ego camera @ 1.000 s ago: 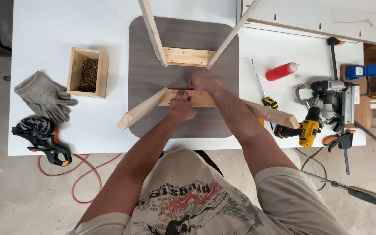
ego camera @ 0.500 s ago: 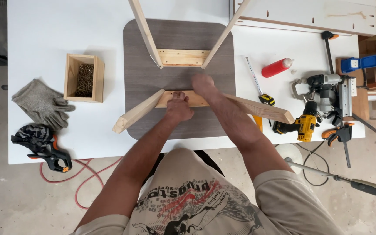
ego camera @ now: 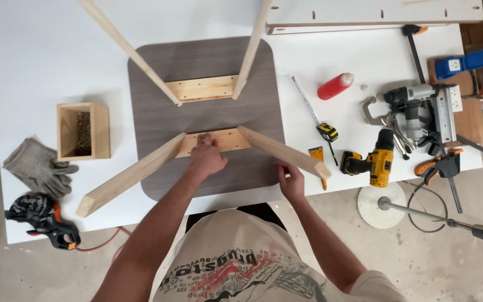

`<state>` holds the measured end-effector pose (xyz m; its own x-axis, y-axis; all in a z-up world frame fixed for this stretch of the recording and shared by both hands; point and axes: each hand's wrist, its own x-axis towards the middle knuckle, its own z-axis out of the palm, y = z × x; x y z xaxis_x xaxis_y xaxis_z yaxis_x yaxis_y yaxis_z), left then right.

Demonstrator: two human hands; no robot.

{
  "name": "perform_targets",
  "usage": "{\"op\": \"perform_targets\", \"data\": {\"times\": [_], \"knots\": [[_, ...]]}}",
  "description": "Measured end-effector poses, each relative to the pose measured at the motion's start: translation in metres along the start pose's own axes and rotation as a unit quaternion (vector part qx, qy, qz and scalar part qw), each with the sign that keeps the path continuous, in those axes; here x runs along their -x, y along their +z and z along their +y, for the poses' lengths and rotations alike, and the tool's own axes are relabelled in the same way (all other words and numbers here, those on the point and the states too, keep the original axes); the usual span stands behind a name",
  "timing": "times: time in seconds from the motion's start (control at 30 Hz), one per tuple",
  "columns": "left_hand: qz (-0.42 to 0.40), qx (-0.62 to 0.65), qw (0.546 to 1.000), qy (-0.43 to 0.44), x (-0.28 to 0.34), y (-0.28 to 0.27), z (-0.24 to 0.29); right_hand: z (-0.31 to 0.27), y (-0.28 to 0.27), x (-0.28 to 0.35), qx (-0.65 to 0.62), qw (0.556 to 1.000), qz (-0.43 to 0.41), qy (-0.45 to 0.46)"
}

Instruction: Assembling a wooden furniture piece by measuring, applying glue, and drilling screws into the frame.

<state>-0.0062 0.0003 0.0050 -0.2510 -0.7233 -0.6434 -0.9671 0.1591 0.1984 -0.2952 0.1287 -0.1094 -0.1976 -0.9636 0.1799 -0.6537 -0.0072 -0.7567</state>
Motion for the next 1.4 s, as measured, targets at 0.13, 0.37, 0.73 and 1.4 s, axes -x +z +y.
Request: {"op": "perform_targets", "data": {"times": [0.13,0.37,0.73,1.4], "knots": [[-0.01,-0.024,0.999,-0.02,-0.023,0.023,0.002,-0.003,0.016,-0.06,-0.198,0.976,-0.01,0.091],[-0.021,-0.009,1.0,0.004,-0.009,0.012,0.002,-0.004,0.07,-0.129,-0.161,0.979,-0.124,-0.024],[0.009,0.007,1.0,-0.01,-0.013,0.029,-0.009,-0.017,0.09,-0.158,-0.162,0.949,-0.263,-0.06],[-0.002,0.027,0.999,-0.039,-0.019,0.036,-0.016,0.032,0.077,-0.119,-0.024,0.946,-0.274,-0.171]]}}
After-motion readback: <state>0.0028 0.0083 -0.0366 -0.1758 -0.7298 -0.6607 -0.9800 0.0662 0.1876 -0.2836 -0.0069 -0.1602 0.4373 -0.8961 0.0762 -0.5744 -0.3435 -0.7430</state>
